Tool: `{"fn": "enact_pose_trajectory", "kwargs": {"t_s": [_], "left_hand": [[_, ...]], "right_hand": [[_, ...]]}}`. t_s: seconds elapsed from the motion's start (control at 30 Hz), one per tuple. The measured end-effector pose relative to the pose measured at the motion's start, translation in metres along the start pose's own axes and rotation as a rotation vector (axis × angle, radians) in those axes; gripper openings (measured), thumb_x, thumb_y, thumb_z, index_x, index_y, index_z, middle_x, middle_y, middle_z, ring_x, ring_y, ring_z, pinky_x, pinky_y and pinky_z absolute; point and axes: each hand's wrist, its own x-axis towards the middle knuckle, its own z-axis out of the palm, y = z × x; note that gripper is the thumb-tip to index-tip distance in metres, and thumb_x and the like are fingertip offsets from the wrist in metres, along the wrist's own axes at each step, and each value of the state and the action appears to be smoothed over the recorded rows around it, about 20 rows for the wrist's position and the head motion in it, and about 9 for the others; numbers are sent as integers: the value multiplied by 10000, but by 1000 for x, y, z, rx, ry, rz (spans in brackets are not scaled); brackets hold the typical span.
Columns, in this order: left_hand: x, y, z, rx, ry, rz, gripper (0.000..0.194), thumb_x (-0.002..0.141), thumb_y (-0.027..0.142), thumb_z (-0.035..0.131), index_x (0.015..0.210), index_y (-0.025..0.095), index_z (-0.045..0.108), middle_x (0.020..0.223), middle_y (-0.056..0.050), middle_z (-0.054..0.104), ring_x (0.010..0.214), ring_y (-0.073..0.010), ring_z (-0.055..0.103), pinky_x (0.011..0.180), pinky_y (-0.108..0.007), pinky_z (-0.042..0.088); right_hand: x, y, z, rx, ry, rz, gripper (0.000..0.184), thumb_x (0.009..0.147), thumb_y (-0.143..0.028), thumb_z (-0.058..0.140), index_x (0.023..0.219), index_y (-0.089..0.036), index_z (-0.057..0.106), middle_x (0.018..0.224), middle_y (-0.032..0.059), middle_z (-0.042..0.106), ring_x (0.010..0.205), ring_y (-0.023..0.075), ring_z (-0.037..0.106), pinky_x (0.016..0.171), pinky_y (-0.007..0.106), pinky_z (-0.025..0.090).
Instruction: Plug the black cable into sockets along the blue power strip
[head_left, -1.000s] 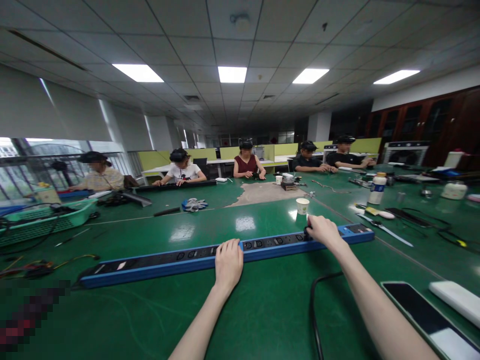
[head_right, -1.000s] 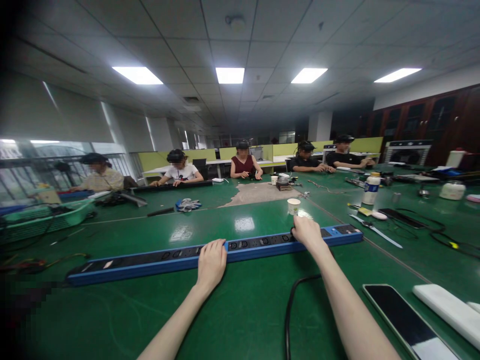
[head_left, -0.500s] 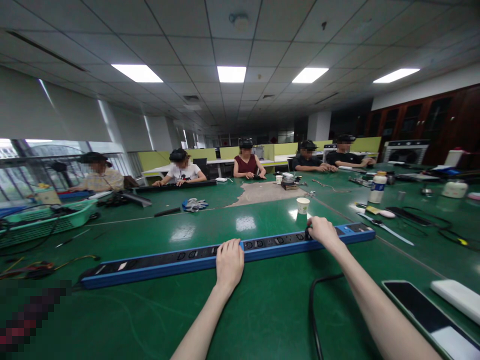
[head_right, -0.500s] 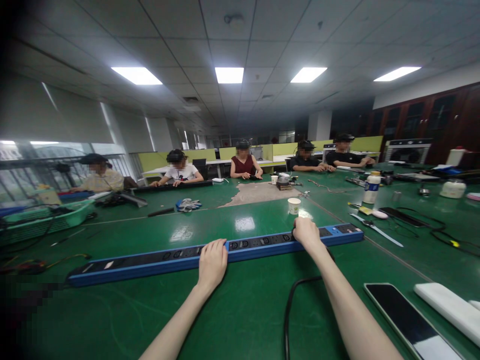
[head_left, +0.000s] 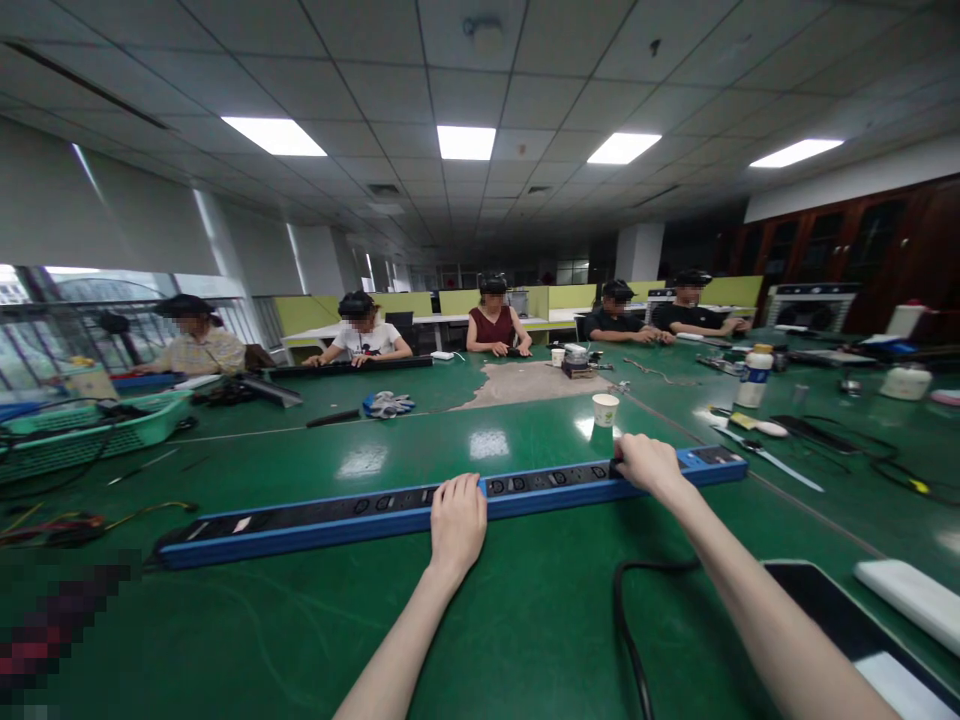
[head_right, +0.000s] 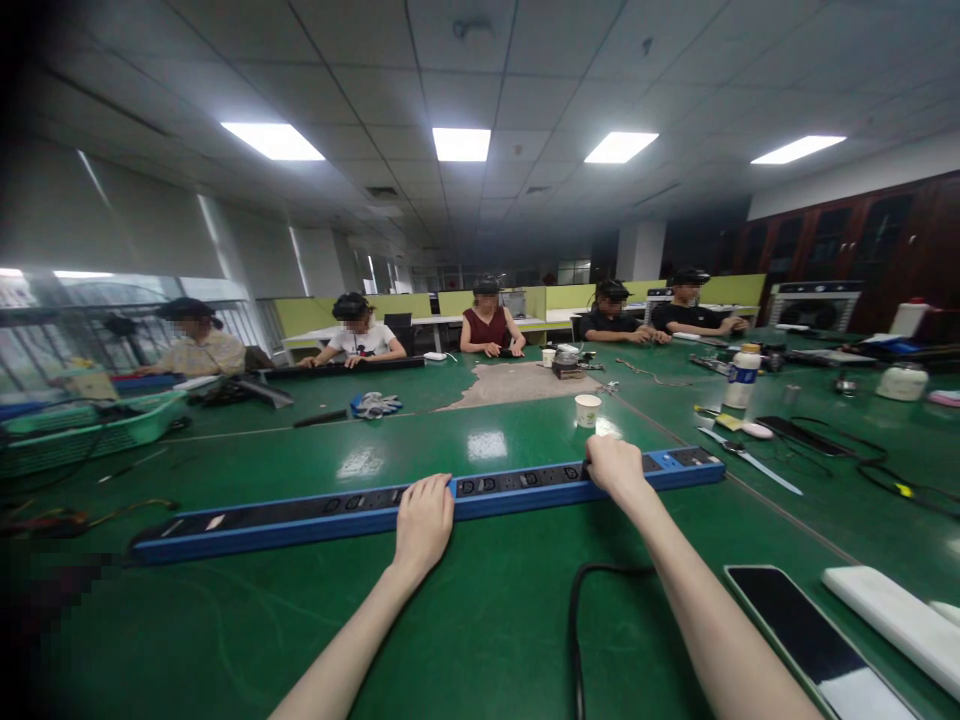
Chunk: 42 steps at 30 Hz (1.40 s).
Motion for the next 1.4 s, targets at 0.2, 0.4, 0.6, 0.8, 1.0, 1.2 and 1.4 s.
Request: {"fn": "enact_pose_trajectory", "kwargs": {"t_s": [0.2, 0.4, 0.6, 0.8, 1.0, 1.2, 1.4], "left_hand": [[1, -1, 0, 3, -3, -1, 344, 1023, 253, 386, 1237, 218, 652, 1208, -99, 708, 1157, -260, 612, 1073, -458, 420], [2, 1, 0, 19, -9, 7, 346, 1023, 252, 386, 1243, 209, 650, 1215, -102, 709, 1159, -261, 611, 1069, -456, 418], [2, 0, 3, 12, -3, 18, 345, 1020, 256, 395, 1237, 215, 660, 1211, -102, 713, 1159, -259, 617, 1056, -434, 424], [1, -1, 5, 31, -20, 14, 350, 1027, 261, 388, 1237, 197, 660, 1223, -104, 711, 1172, -259, 613, 1061, -438, 418], [2, -1, 5, 25, -3, 25, 350, 1017, 258, 403, 1238, 202, 668, 1214, -108, 719, 1155, -265, 626, 1048, -439, 430], [2, 0, 4, 24, -10, 23, 346, 1014, 251, 404, 1222, 198, 676, 1208, -111, 720, 1157, -264, 626, 1044, -429, 430], [2, 0, 5, 24, -6, 25, 353, 1021, 257, 394, 1235, 195, 667, 1216, -112, 717, 1158, -264, 622, 1051, -434, 422]], "right_hand": [[2, 8, 5, 26, -20, -35, 234, 858, -310, 608, 1045, -250, 735, 1039, 106, 727, 965, 257, 693, 810, 343, 466], [9, 20, -5, 155, 43, -20, 240, 847, -381, 619, 1028, -273, 734, 1049, 54, 727, 966, 219, 669, 754, 283, 422], [14, 72, -39, 363, 347, 52, 367, 903, -511, 549, 1149, -290, 708, 1037, 22, 739, 883, 174, 649, 661, 249, 390], [20, 140, 1, 290, 280, 101, 322, 856, -474, 588, 1065, -279, 738, 951, 22, 747, 846, 184, 654, 637, 255, 384], [28, 159, 54, 262, 168, 87, 271, 841, -429, 624, 1026, -270, 741, 910, 30, 744, 834, 185, 658, 674, 257, 421], [31, 148, 59, 171, 123, 135, 243, 824, -406, 656, 1016, -282, 739, 987, 56, 742, 929, 217, 677, 740, 282, 445], [35, 155, 62, 152, 77, 164, 286, 812, -450, 655, 1044, -311, 746, 974, 47, 742, 918, 223, 686, 724, 291, 448]]}}
